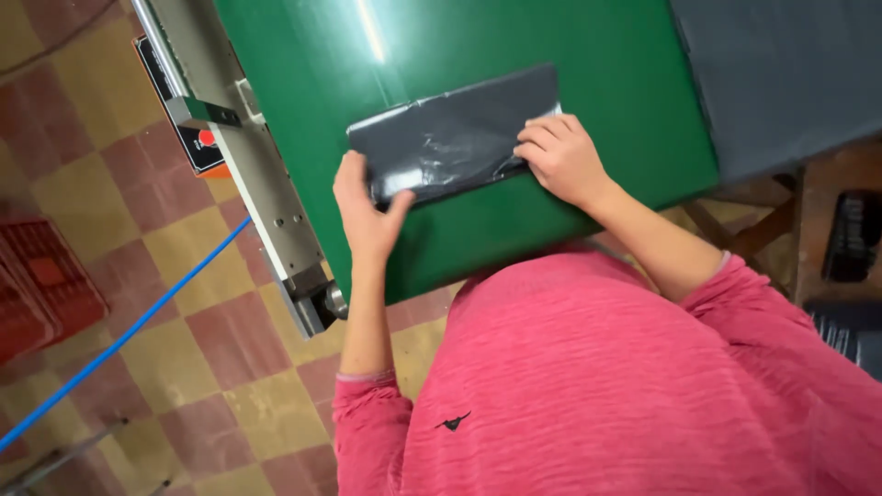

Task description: Folding black plastic bags on a conveyor belt and stacking them in a crate.

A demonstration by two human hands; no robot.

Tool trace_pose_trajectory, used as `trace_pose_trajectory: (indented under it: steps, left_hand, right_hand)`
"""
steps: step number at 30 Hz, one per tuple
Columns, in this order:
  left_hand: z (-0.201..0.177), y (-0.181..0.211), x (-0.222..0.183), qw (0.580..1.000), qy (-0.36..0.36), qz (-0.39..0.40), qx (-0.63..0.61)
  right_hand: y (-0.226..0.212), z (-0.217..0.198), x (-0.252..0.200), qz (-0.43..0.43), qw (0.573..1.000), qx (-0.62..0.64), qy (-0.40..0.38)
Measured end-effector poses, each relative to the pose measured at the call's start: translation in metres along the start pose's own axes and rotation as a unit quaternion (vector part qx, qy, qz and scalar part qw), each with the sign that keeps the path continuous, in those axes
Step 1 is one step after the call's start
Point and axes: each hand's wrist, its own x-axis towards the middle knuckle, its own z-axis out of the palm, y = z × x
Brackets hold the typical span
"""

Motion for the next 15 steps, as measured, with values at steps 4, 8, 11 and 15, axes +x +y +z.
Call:
trace_pose_trajectory:
  steps: [4, 8, 11, 15]
  left_hand:
    - [-0.014, 0.001, -0.021, 0.861, -0.049, 0.293, 0.413]
    - [-0.003, -0.008, -0.026, 0.798, -0.213, 0.307, 0.473]
    - [0.014, 0.03, -0.026, 0.813, -0.338, 0.273, 0.387]
    - [0.051, 0.031, 0.011, 0.865, -0.457, 0.203, 0.035]
  right_hand:
    - [-0.033, 0.0, 0.007, 0.009, 0.997, -0.066, -0.03]
    - [-0.08, 0.004, 0.025, -0.037, 0.997, 0.004, -0.073]
    - [-0.088, 0.037, 0.0, -0.084, 0.99, 0.087, -0.068]
    - [-0.066, 0.065, -0.055, 0.012, 0.97, 0.239, -0.026]
